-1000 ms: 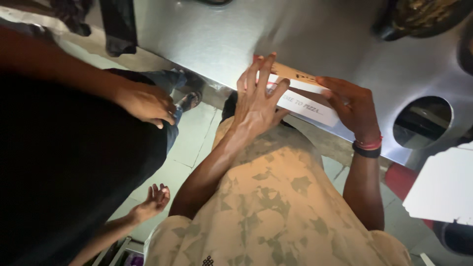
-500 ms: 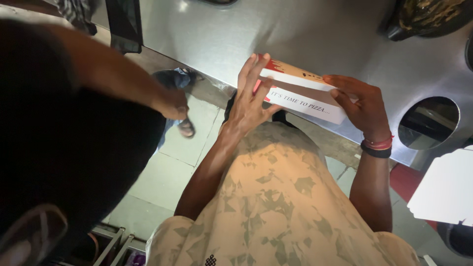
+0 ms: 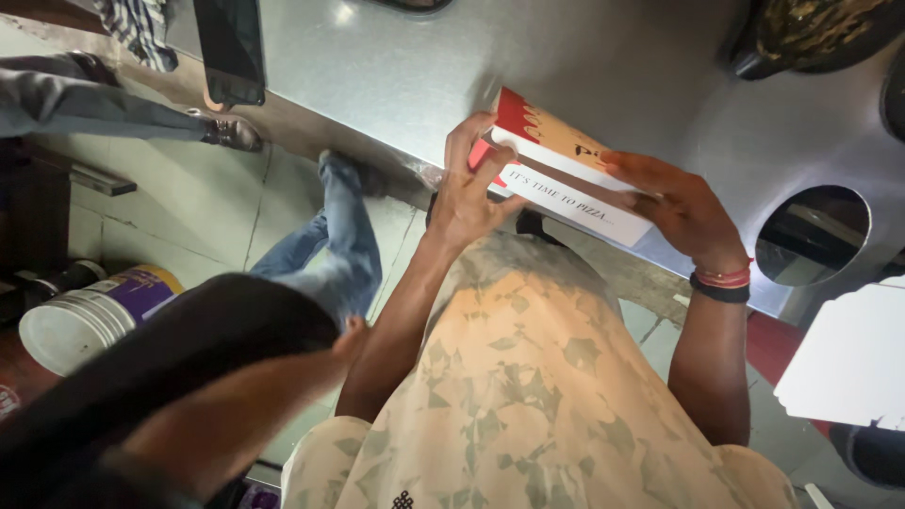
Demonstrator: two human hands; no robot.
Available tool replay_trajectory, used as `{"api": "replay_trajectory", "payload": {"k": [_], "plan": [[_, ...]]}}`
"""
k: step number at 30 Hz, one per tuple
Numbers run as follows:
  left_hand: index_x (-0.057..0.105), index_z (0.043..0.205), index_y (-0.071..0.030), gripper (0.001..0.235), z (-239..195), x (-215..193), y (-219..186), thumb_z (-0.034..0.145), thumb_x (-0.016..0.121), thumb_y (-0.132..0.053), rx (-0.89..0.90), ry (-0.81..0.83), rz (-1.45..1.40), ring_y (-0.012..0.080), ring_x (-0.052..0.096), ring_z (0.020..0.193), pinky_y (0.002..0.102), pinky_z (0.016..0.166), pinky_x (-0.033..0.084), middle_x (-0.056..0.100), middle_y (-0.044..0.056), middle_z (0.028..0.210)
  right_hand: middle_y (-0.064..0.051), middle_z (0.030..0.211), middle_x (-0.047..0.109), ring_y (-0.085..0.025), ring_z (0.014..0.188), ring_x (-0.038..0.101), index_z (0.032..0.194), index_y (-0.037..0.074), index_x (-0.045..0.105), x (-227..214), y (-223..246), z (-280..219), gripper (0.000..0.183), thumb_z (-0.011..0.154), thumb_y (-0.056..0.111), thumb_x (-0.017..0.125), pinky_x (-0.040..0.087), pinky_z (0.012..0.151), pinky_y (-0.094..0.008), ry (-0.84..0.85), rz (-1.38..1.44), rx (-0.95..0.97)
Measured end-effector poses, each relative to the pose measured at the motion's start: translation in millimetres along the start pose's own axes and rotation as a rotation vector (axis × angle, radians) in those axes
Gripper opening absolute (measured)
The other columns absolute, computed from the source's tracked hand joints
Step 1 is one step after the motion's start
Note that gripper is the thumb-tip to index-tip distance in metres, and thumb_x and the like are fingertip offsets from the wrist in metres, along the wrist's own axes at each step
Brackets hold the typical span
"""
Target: The person assembles a flat-packed pizza box by folding the side flaps and tucking the tabs to form the box structure. They then close the lid and place the finished box on the counter.
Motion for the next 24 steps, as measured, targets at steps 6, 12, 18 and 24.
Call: {"api": "replay_trajectory", "payload": {"k": [6, 12, 18, 24], "plan": [[0.06, 0.113, -0.007, 0.059, -2, 4, 1, 0.068, 0.099, -0.012, 0.067, 0.05, 0.106, 0.0452, 0.035, 0.15, 0.053, 0.12, 0.046, 0.028, 0.02, 0.162, -0.01, 0.148, 0.061, -0.025, 0.139, 0.057, 0.141, 0.008, 0.061, 0, -4, 3, 0.048, 0.094, -0.003, 0.065, 0.05, 0.116, -0.036, 0.062, 0.027, 0.035], [0.07, 0.13, -0.02, 0.045, -30, 11, 13, 0.091, 0.089, -0.007, 0.006, 0.073, -0.103, 0.0409, 0.031, 0.157, 0.043, 0.127, 0.05, 0.018, 0.015, 0.169, -0.011, 0.153, 0.058, -0.027, 0.148, 0.051, 0.139, 0.007, 0.062, 2, -7, -12, 0.055, 0.085, 0.003, 0.073, 0.045, 0.12, -0.039, 0.139, -0.035, -0.077], [0.073, 0.12, -0.026, 0.034, -45, 5, -12, 0.091, 0.088, -0.017, 0.201, 0.137, -0.03, 0.0362, 0.028, 0.157, 0.048, 0.129, 0.04, 0.022, 0.013, 0.167, -0.016, 0.158, 0.045, -0.039, 0.152, 0.035, 0.122, 0.014, 0.05, 15, -4, -21, 0.056, 0.071, 0.006, 0.071, 0.035, 0.12, -0.045, 0.281, -0.207, -0.228], [0.069, 0.127, -0.03, 0.039, -46, 8, -42, 0.093, 0.088, -0.028, 0.128, 0.241, -0.062, 0.0284, 0.029, 0.158, 0.038, 0.126, 0.044, 0.031, 0.001, 0.164, -0.023, 0.145, 0.041, -0.035, 0.136, 0.044, 0.143, 0.004, 0.049, 26, -6, -35, 0.079, 0.068, 0.008, 0.077, 0.043, 0.108, -0.047, 0.214, -0.332, -0.097]]}}
Point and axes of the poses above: each hand's wrist, its own z-axis towards the middle knuckle, its own x-axis out of the palm, y = z × x, the point moved 2 cm from there along z, towards the middle knuckle
